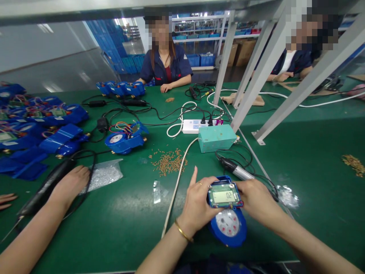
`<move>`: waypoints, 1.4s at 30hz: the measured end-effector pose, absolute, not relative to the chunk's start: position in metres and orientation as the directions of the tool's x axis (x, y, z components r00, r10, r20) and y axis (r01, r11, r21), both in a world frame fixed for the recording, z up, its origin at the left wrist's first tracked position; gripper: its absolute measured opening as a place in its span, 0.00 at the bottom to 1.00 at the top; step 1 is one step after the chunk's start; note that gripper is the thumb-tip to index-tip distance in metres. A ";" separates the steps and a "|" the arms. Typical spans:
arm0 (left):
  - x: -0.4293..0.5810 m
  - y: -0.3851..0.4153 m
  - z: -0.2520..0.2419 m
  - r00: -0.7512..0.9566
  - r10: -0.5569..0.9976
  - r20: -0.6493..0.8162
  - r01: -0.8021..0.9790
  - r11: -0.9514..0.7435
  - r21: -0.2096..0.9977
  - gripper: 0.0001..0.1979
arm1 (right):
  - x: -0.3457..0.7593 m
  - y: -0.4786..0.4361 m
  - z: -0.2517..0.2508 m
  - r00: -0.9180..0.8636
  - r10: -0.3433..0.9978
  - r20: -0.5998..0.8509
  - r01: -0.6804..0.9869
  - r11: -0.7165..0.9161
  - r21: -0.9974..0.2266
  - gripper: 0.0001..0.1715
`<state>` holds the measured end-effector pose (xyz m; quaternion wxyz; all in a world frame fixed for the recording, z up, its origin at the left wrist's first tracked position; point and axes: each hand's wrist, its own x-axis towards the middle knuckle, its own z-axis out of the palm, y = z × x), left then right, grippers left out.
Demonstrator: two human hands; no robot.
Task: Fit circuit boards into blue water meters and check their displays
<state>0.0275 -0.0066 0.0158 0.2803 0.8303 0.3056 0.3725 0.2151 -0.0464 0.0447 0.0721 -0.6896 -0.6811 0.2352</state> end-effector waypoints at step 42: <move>0.025 0.001 0.015 0.586 0.689 0.427 0.241 -0.651 0.720 0.40 | 0.210 -0.076 0.053 0.111 0.994 0.001 0.353 -0.039 -0.935 0.12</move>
